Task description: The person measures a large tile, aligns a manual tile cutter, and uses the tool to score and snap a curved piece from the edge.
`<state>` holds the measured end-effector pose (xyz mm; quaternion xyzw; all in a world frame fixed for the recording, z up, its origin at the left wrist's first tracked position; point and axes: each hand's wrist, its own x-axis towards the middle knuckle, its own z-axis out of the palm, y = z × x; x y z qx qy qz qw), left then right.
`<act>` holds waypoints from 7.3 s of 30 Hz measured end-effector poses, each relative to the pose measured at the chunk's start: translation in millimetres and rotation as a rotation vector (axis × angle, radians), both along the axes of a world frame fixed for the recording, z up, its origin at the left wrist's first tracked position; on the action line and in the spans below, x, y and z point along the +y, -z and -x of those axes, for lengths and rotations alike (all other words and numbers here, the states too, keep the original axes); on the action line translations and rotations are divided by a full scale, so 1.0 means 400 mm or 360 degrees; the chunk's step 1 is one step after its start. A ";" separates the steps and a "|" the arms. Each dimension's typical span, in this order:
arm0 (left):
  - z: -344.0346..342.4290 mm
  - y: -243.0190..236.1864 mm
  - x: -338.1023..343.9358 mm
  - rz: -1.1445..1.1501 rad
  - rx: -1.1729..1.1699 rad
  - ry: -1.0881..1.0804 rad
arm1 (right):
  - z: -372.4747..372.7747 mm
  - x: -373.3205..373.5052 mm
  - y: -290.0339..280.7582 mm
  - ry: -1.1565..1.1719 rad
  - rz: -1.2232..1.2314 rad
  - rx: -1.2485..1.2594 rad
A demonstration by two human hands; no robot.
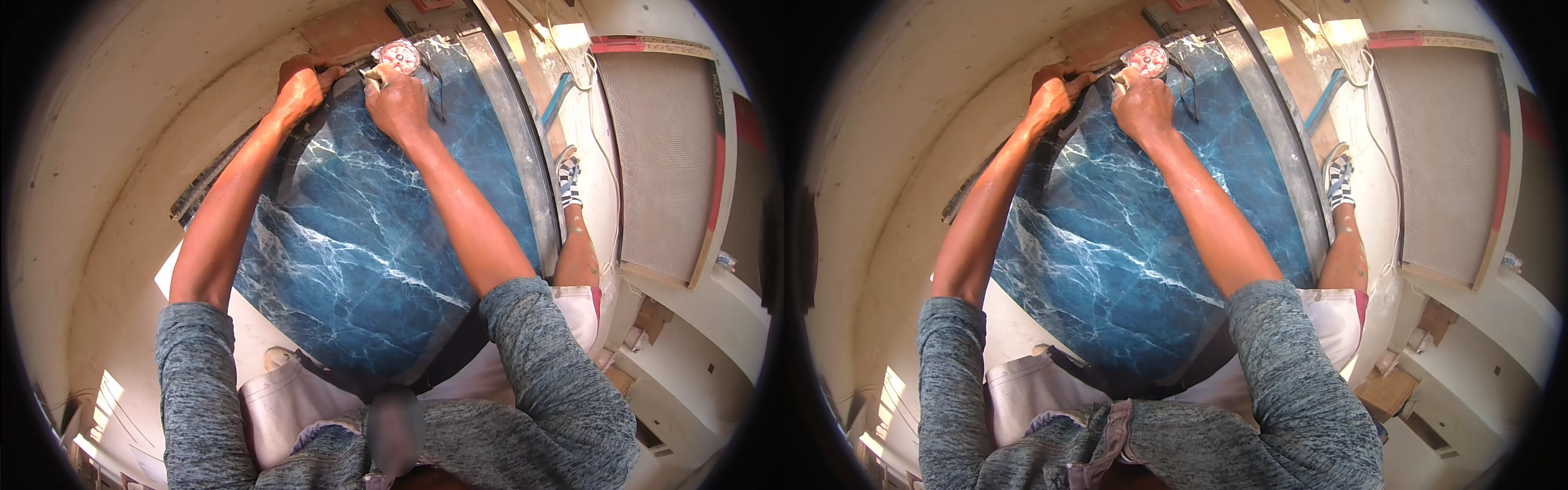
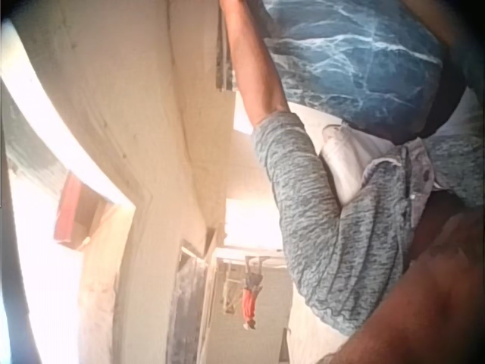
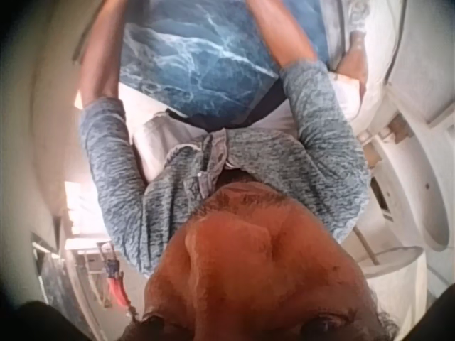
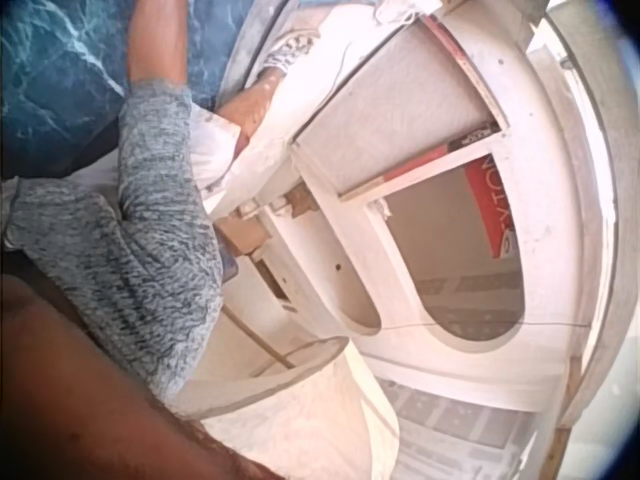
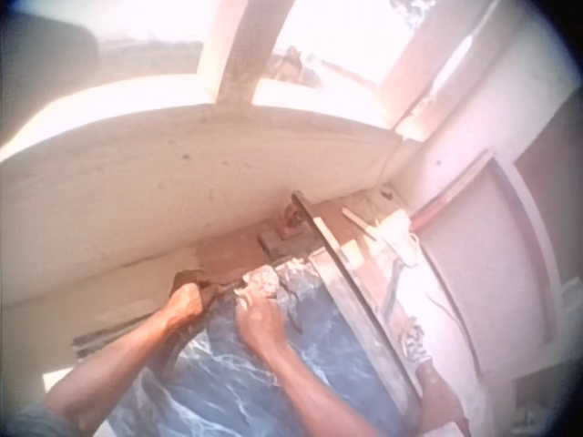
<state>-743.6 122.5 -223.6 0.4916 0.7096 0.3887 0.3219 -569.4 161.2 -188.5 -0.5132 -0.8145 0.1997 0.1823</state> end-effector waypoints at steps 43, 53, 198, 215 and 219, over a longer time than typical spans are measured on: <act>-0.007 0.038 0.009 -0.0258 0.0112 -0.0016 | 0.014 -0.002 -0.031 -0.0003 0.0096 -0.0227; -0.003 0.037 0.008 -0.0229 0.0082 -0.0026 | 0.025 0.013 -0.011 -0.0041 -0.0088 -0.0104; -0.870 -0.744 0.041 0.0393 -0.0164 -0.0196 | -0.854 0.149 -1.024 0.0021 0.1958 0.0429; -1.235 -1.468 -0.284 0.1074 0.0197 -0.2265 | -1.219 0.469 -1.032 -0.0508 0.1618 -0.0469; -1.434 -1.495 -0.237 0.1194 0.0030 -0.2035 | -1.379 0.476 -0.933 -0.0480 0.1477 -0.0467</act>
